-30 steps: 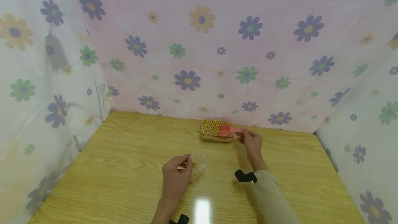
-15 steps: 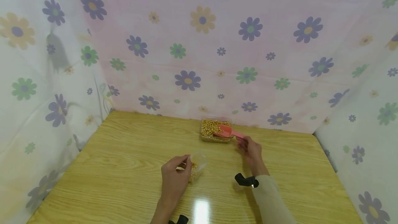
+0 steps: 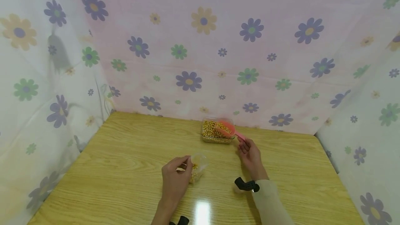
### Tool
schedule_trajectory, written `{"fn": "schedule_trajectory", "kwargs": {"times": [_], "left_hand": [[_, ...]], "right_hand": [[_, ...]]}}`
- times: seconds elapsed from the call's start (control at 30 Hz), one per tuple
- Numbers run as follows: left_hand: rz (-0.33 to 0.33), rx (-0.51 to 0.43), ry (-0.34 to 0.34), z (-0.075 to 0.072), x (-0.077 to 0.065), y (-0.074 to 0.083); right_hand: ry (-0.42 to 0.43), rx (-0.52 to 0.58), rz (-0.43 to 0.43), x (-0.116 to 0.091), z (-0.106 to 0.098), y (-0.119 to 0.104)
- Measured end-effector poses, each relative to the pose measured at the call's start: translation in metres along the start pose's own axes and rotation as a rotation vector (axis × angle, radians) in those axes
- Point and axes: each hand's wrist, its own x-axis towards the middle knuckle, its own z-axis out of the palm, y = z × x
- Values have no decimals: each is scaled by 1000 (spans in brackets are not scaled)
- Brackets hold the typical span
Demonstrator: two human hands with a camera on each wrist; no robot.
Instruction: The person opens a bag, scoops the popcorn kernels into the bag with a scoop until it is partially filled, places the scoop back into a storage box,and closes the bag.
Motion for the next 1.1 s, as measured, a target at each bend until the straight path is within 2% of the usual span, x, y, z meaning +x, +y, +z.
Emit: {"fn": "schedule_trajectory", "kwargs": {"times": [0.43,0.87,1.1], "left_hand": [[-3,-13,-2,0,-2,1],[15,8,6,1,-1,2],[18,18,8,1,-2,2]], "right_hand": [[-147,123,13,-10,2,1],[-194,126,21,-34,16,5],[-190,100,30,-44,19,12]]}}
